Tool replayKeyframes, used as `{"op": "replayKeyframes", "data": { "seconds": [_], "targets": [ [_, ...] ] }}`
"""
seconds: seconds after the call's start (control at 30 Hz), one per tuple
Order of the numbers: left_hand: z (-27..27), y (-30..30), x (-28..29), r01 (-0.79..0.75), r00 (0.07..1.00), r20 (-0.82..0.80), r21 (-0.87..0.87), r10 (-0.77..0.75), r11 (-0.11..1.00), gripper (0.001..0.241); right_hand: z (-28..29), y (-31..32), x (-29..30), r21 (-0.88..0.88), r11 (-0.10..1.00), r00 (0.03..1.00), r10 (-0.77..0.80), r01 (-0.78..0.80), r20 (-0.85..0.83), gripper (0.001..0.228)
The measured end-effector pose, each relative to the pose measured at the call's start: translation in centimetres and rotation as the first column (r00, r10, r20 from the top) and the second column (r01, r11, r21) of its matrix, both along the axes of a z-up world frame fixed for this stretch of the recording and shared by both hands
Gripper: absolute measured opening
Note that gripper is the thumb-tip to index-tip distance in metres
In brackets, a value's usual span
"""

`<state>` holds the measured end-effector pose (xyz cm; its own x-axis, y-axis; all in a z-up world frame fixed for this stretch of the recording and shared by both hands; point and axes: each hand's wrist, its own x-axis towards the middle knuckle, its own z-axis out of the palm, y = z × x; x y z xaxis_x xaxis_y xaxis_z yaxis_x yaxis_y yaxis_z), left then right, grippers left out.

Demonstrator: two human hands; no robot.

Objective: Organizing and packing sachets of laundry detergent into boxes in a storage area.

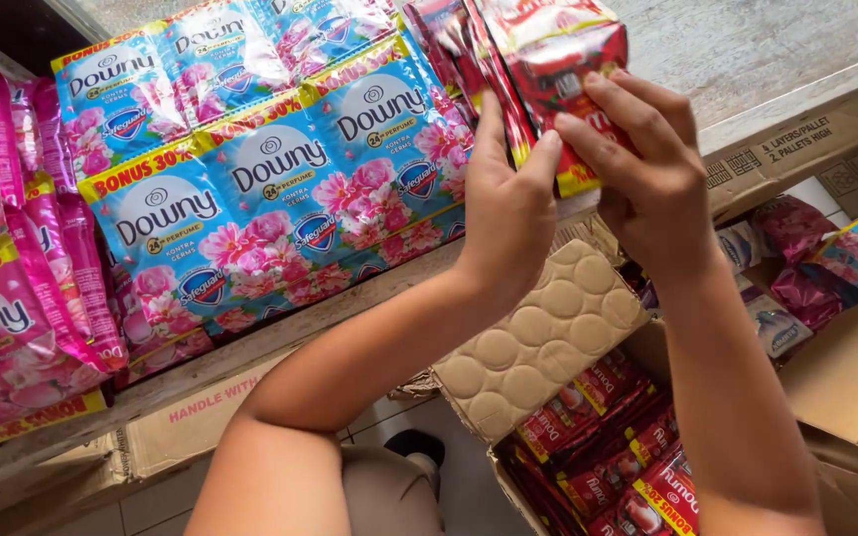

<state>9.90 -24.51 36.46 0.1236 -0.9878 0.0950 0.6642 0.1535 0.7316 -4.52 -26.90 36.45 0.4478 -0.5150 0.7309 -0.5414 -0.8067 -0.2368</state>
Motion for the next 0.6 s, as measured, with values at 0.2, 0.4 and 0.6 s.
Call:
{"op": "replayKeyframes", "data": {
  "seconds": [0.2,0.4,0.6],
  "targets": [
    [0.3,4.3,1.1,-0.072,0.694,0.682,-0.252,0.23,0.965,0.073,0.8,-1.2,1.3,0.128,0.975,0.984,0.179,-0.179,0.01,0.048],
    [4.3,7.3,2.7,0.262,-0.128,0.894,-0.387,0.429,0.884,0.077,0.6,-1.3,1.2,0.252,0.945,0.97,0.233,-0.208,-0.076,0.047],
    [0.5,4.5,3.9,0.266,-0.499,0.693,-0.449,0.52,0.853,0.041,3.0,1.7,0.8,0.336,0.939,0.997,0.063,-0.075,0.047,0.065]
  ]
}}
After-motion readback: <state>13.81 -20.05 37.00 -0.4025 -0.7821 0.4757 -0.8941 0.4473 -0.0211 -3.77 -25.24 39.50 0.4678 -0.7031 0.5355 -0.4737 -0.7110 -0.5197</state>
